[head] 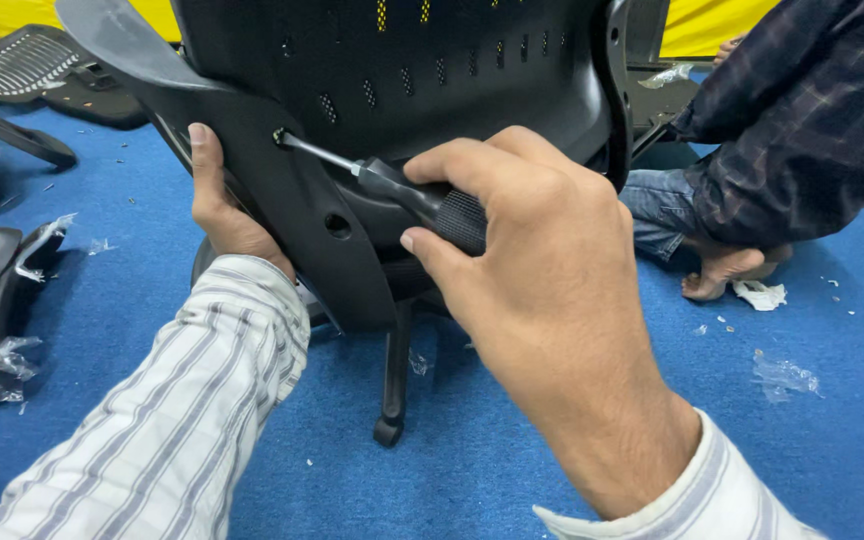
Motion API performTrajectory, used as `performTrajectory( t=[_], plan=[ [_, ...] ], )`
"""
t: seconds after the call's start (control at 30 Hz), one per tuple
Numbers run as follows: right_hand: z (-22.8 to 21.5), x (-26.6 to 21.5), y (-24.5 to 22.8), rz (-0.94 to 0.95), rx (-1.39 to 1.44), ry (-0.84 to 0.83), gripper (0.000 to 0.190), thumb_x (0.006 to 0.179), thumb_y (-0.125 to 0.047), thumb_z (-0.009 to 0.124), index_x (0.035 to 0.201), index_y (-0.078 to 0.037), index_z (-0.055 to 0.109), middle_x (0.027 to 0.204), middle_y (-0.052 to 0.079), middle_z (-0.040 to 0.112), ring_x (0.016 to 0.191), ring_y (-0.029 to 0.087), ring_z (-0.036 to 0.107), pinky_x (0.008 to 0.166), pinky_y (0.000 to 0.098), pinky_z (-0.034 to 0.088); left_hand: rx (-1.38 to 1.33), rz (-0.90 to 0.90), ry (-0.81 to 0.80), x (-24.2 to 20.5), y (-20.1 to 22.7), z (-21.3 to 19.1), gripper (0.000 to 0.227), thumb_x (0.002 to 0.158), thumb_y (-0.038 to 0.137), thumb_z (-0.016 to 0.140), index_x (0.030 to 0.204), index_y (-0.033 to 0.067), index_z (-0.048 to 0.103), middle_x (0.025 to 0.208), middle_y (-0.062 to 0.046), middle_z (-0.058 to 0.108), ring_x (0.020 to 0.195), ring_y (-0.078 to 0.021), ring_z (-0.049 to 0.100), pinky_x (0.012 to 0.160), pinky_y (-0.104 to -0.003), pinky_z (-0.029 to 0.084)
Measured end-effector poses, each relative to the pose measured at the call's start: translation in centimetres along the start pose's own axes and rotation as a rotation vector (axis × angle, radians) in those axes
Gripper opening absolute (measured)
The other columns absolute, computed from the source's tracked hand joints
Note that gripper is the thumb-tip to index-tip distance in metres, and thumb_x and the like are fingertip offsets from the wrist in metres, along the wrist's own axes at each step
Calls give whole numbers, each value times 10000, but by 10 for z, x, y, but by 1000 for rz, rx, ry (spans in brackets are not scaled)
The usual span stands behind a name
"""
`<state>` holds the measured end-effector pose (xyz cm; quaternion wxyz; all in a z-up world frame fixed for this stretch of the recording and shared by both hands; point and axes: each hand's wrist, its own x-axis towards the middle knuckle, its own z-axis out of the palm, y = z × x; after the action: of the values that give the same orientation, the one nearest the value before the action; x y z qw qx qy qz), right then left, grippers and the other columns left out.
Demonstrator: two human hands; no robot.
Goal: The person uses a screwdriver to tighten screws on the back of a black office chair, securing the armrest to the chair frame. The person holds the chair steady with one hand while turning the screwdriver with the other.
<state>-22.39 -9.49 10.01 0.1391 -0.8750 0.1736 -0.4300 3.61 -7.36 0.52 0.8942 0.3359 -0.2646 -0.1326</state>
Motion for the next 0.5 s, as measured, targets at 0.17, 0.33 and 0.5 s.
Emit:
performTrajectory(
  t=[0.17,0.33,0.5],
  plan=[
    [2,1,5,-150,-131,88,435,818,-206,822,1165,22,693,951,188,701,788,308,723,667,382,562,3,5,3,-1,1,-2,743,893,630,556,1272,-6,608,1083,-150,700,982,-245,761,871,-349,677],
    [-6,13,-3,215,-88,-218,403,937,-348,704,1212,-54,694,759,151,728,647,262,727,601,369,585,11,-4,-3,-2,1,4,746,892,633,555,1271,-7,610,1083,-150,701,984,-244,760,872,-350,675],
    [-9,16,-21,355,-49,-281,266,980,-284,621,1116,-119,778,685,111,727,547,237,691,526,362,570,15,4,18,-5,4,1,750,890,635,554,1271,-8,613,1083,-151,703,986,-244,758,874,-350,674]
  ],
)
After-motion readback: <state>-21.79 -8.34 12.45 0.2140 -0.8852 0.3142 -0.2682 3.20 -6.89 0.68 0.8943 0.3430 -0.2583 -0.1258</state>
